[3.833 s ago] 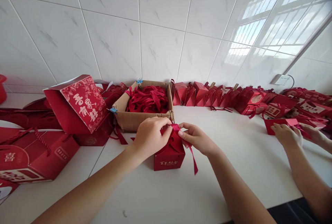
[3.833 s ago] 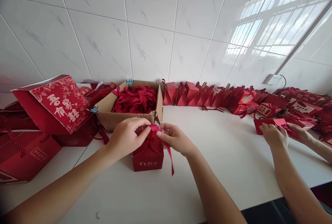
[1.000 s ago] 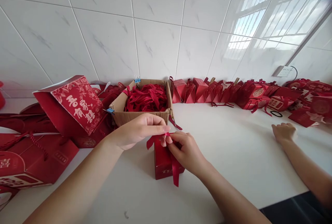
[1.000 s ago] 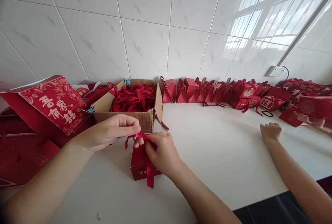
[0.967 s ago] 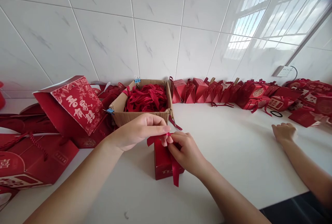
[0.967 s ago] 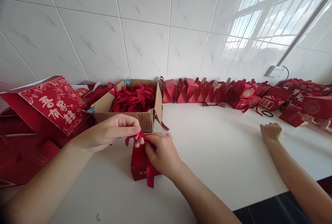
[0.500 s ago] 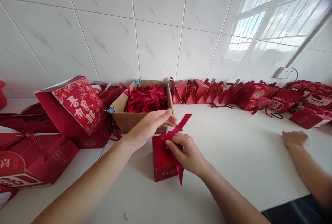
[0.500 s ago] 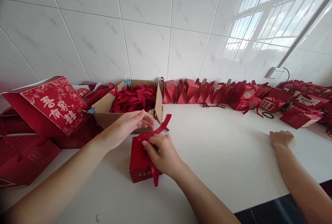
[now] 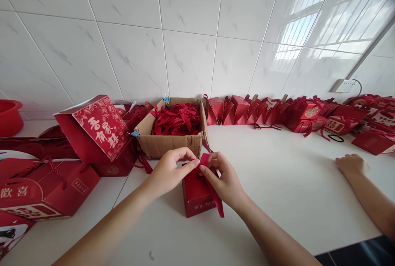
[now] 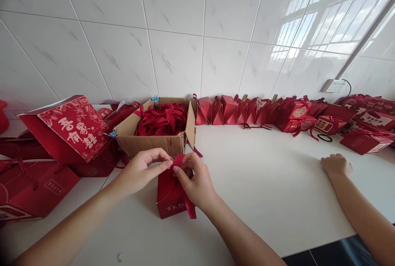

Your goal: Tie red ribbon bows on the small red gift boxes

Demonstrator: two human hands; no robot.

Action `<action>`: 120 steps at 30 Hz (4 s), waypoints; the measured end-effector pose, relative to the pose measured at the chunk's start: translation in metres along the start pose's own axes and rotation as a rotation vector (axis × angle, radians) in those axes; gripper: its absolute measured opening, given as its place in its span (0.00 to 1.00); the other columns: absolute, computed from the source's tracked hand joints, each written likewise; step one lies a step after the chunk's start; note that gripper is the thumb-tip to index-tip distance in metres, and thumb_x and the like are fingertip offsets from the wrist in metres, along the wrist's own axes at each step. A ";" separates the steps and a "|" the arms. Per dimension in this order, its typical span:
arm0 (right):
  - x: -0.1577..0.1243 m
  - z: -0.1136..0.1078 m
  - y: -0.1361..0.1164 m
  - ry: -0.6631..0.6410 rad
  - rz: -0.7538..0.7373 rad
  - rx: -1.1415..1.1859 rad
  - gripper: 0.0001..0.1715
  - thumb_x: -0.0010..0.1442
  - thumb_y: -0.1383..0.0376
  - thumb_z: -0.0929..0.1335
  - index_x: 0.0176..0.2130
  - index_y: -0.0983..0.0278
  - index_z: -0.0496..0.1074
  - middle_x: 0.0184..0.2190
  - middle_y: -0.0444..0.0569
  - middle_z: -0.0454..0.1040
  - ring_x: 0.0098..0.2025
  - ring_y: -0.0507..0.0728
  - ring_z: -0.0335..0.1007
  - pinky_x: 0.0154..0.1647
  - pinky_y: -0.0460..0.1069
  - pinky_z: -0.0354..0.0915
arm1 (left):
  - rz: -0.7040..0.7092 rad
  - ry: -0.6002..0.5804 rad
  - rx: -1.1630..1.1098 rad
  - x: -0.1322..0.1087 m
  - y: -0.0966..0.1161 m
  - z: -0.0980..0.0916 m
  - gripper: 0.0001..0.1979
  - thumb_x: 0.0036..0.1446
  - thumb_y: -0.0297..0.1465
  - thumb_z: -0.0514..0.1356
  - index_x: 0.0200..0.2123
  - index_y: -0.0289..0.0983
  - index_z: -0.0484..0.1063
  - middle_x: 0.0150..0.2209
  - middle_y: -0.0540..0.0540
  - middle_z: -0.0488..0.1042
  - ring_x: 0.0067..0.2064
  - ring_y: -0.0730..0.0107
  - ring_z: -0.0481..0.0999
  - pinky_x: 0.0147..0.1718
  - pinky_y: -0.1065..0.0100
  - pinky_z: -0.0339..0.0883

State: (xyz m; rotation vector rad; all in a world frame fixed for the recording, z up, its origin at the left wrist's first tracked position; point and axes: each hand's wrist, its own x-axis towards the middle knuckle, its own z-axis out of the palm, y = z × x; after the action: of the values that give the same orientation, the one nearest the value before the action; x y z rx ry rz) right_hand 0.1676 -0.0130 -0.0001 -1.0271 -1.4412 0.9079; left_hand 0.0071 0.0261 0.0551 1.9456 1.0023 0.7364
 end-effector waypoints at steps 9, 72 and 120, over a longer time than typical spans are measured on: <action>-0.003 -0.001 -0.003 0.026 -0.087 -0.067 0.08 0.60 0.63 0.65 0.37 0.60 0.58 0.27 0.43 0.74 0.28 0.52 0.67 0.29 0.46 0.61 | 0.130 0.164 -0.149 -0.020 -0.022 0.028 0.08 0.59 0.35 0.56 0.32 0.38 0.60 0.36 0.49 0.71 0.43 0.69 0.73 0.41 0.70 0.66; -0.004 -0.024 -0.016 -0.366 -0.007 -0.312 0.14 0.63 0.61 0.63 0.31 0.60 0.75 0.61 0.46 0.59 0.65 0.63 0.47 0.61 0.62 0.50 | 0.382 0.441 0.395 -0.023 -0.039 0.033 0.09 0.58 0.34 0.59 0.28 0.42 0.77 0.43 0.46 0.74 0.50 0.58 0.63 0.50 0.55 0.58; 0.013 -0.035 -0.005 0.012 -0.016 -0.519 0.13 0.57 0.68 0.63 0.44 0.57 0.60 0.41 0.47 0.74 0.42 0.58 0.70 0.39 0.54 0.65 | 0.207 -0.269 0.337 0.043 0.006 -0.018 0.06 0.58 0.32 0.53 0.32 0.42 0.69 0.33 0.51 0.75 0.31 0.68 0.74 0.27 0.71 0.63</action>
State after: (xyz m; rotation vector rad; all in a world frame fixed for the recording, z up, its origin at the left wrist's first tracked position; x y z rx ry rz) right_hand 0.2009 -0.0024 0.0127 -1.3920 -1.7172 0.5185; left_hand 0.0179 0.0673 0.0750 2.3931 0.8064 0.4165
